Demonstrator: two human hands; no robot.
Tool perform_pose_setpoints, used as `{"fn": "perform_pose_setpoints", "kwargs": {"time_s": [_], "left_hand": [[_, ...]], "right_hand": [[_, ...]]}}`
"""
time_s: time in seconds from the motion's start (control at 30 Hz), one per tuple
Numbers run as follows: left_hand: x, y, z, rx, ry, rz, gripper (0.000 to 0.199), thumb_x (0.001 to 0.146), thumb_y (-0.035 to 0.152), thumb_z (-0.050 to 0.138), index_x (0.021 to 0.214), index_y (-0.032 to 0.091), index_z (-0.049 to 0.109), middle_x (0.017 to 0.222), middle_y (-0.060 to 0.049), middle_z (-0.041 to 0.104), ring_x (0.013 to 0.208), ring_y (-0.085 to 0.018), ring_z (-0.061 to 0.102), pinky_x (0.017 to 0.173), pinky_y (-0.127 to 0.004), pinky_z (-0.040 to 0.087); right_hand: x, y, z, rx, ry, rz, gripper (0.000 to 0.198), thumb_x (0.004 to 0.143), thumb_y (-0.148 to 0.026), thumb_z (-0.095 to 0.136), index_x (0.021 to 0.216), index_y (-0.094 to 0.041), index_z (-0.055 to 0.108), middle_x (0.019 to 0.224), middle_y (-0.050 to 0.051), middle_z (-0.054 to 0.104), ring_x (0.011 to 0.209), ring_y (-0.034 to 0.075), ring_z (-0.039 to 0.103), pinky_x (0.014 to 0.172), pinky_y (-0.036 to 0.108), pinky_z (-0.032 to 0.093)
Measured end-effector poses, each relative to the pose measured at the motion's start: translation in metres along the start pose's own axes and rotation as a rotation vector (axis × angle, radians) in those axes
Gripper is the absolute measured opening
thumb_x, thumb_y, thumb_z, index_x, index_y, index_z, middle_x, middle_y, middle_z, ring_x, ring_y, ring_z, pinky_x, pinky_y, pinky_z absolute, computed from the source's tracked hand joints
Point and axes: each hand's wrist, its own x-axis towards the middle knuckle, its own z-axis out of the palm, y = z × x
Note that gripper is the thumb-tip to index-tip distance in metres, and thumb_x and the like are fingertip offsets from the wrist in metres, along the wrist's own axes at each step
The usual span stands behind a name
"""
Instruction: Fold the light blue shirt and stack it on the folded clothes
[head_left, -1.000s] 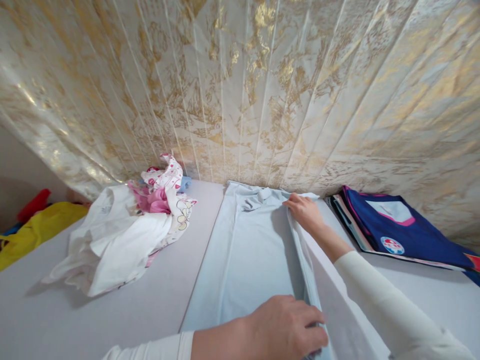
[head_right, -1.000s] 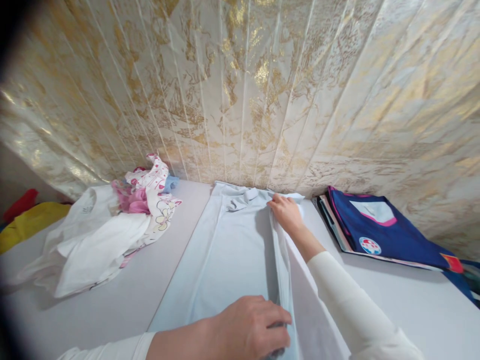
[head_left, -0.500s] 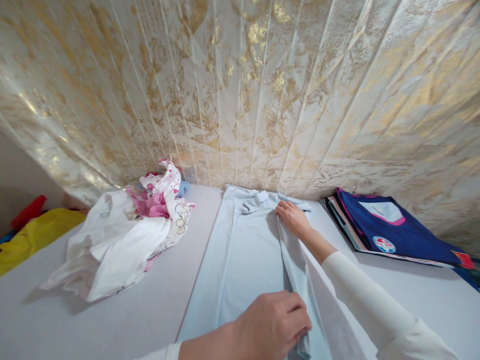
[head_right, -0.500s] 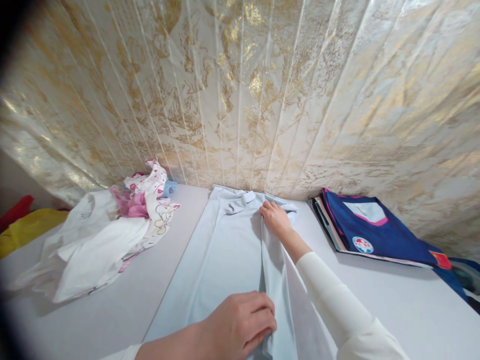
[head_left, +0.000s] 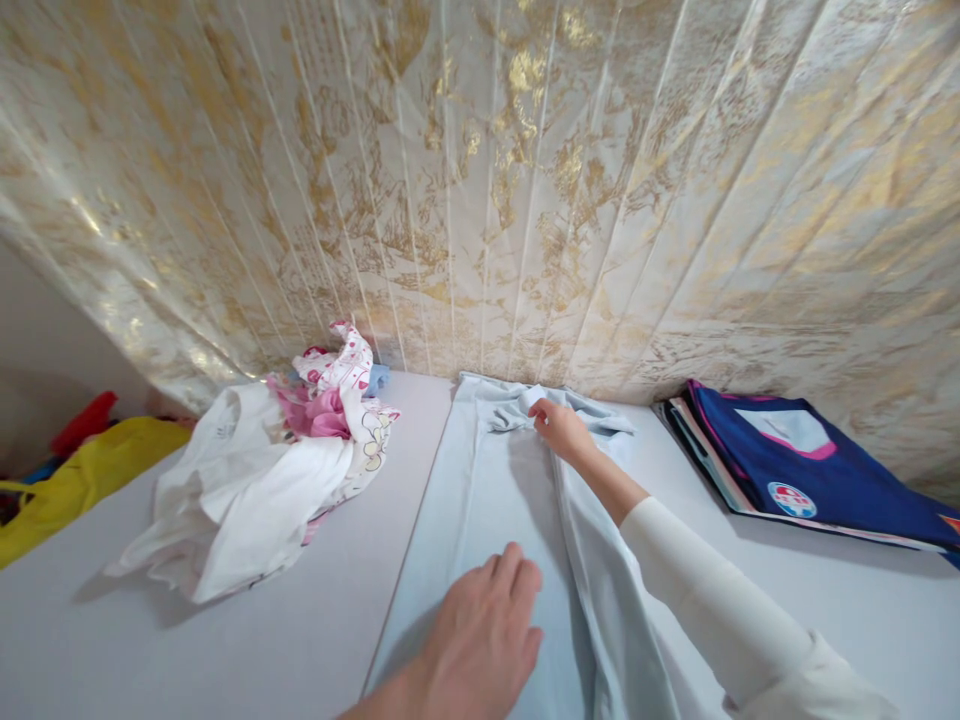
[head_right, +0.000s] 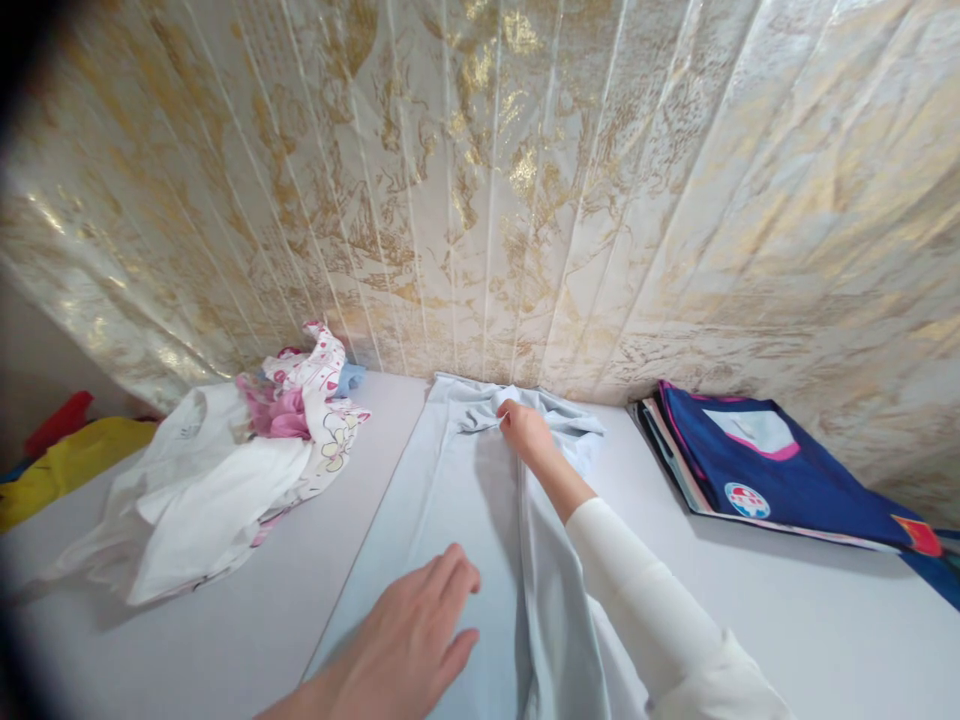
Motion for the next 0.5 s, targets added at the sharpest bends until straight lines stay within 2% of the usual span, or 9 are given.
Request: {"fn": "perform_pose_setpoints", "kwargs": {"time_s": [0.07, 0.17, 0.33, 0.5], "left_hand": [[-0.015, -0.013, -0.004, 0.058, -0.040, -0.163, 0.015, 0.084, 0.018, 0.059, 0.099, 0.018, 0.055, 0.103, -0.007, 0.058, 0.090, -0.024, 0.060, 0.075, -0.036, 0.051], [-0.030, -0.029, 0.001, 0.105, -0.090, -0.282, 0.010, 0.084, 0.023, 0.058, 0.092, 0.018, 0.056, 0.098, -0.008, 0.059, 0.087, -0.025, 0.062, 0.074, -0.037, 0.052], [-0.037, -0.039, 0.017, 0.162, -0.078, -0.287, 0.013, 0.084, 0.019, 0.052, 0.095, 0.018, 0.057, 0.095, -0.009, 0.062, 0.085, -0.027, 0.065, 0.067, -0.035, 0.052], [-0.040, -0.044, 0.023, 0.181, -0.039, -0.268, 0.025, 0.081, 0.007, 0.044, 0.100, 0.018, 0.056, 0.092, -0.007, 0.064, 0.079, -0.025, 0.067, 0.060, -0.029, 0.049]], "right_hand": [[0.013, -0.013, 0.011, 0.116, -0.096, 0.086, 0.032, 0.095, -0.035, 0.058, 0.121, -0.017, 0.057, 0.120, 0.008, 0.061, 0.100, 0.021, 0.063, 0.084, 0.042, 0.054], [0.029, -0.031, 0.027, 0.261, -0.211, 0.201, 0.033, 0.094, -0.035, 0.059, 0.122, -0.017, 0.057, 0.120, 0.008, 0.060, 0.100, 0.021, 0.063, 0.084, 0.041, 0.054], [0.040, -0.046, 0.034, 0.387, -0.215, 0.289, 0.032, 0.095, -0.035, 0.058, 0.122, -0.018, 0.057, 0.123, 0.008, 0.059, 0.102, 0.021, 0.062, 0.086, 0.042, 0.054], [0.043, -0.058, 0.031, 0.490, -0.124, 0.242, 0.033, 0.094, -0.035, 0.059, 0.123, -0.017, 0.056, 0.122, 0.008, 0.059, 0.102, 0.022, 0.062, 0.085, 0.042, 0.054]]}}
